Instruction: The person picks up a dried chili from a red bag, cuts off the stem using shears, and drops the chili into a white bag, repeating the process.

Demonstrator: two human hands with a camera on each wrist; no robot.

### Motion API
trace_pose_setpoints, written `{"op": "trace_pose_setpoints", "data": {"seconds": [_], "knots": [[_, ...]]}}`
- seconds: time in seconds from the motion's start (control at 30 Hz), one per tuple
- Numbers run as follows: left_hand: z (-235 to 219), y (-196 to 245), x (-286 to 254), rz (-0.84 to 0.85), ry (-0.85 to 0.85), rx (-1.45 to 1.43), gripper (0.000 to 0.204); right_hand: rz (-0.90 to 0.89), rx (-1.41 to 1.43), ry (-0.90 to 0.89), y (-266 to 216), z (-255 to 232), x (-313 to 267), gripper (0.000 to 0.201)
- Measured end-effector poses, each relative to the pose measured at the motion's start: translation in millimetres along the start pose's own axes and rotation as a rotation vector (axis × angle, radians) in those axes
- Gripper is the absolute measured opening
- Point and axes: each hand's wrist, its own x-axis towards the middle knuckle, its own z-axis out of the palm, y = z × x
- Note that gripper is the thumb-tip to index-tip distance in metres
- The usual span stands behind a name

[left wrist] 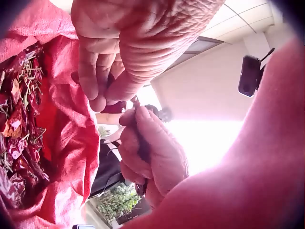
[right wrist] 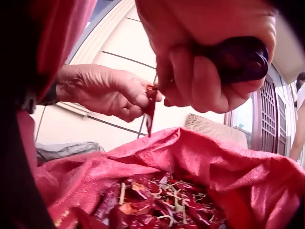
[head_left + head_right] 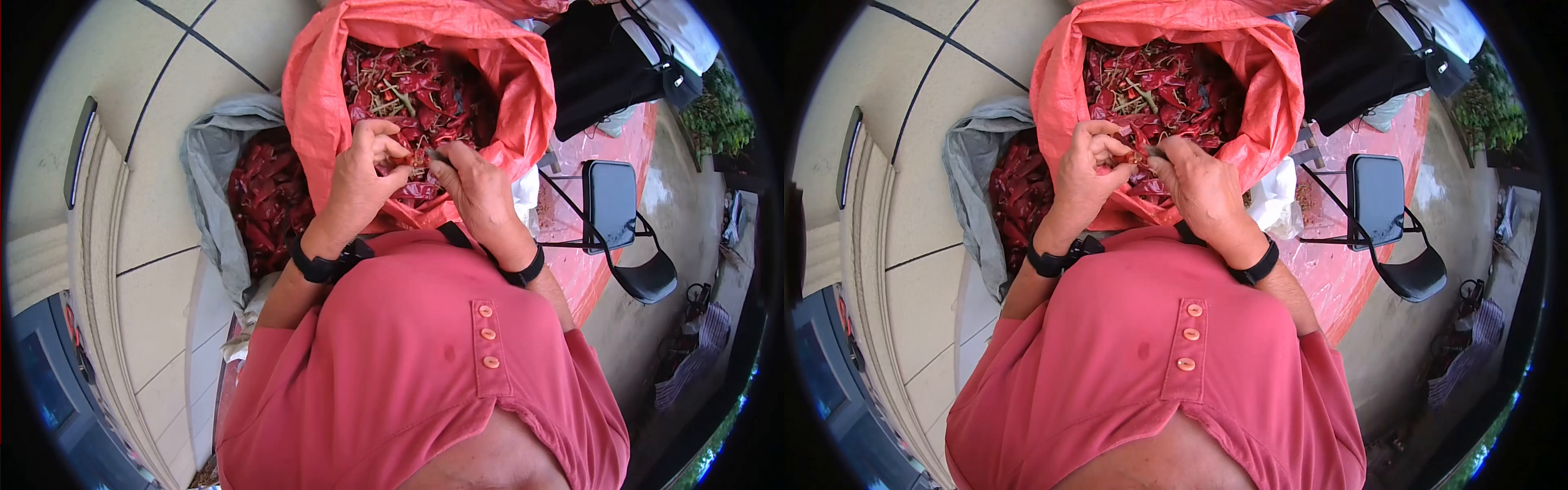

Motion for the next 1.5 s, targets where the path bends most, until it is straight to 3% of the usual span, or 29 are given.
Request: {"op": "trace_pose_setpoints", "data": {"seconds": [0.13,0.33,0.83,0.93,1.07,1.13,1.27,1.37,1.43,1.5], "knots": [[0.2,-0.3,1.0,-0.006,0.023,-0.040,0.049,-0.011,0.105,0.026,-0.9,-1.4,-1.3,0.028],[0.2,0.4,1.8,-0.017,-0.006,-0.079,0.049,0.005,0.054,-0.098,-1.0,1.0,-1.7,0.031],[-3.3,-3.2,-3.7,-0.110,-0.093,-0.202,0.050,-0.076,0.010,-0.155,4.9,5.8,2.6,0.019],[-5.0,-1.9,-3.0,-0.157,-0.117,-0.174,0.051,-0.030,0.190,-0.111,5.0,7.9,0.9,0.019],[-11.1,-2.6,-3.1,-0.220,-0.214,-0.260,0.051,0.057,0.452,-0.268,11.1,10.5,-0.9,0.017],[-16.4,0.8,-3.2,-0.257,-0.249,-0.194,0.043,0.140,0.630,-0.308,13.3,12.0,-4.6,0.016],[-27.4,10.7,-9.5,-0.208,-0.394,0.146,0.023,0.028,0.277,-0.297,14.5,6.2,-4.2,0.020],[-36.1,1.3,-22.7,0.140,-0.323,0.383,0.015,0.088,0.241,-0.230,32.4,1.6,-5.6,0.022],[-51.1,12.5,-32.4,0.049,-0.232,0.447,0.017,0.156,0.219,-0.103,42.0,0.1,-8.8,0.021],[-73.4,32.3,-40.5,-0.042,-0.177,0.537,0.019,0.221,0.175,-0.157,62.2,7.3,-15.3,0.028]]}}
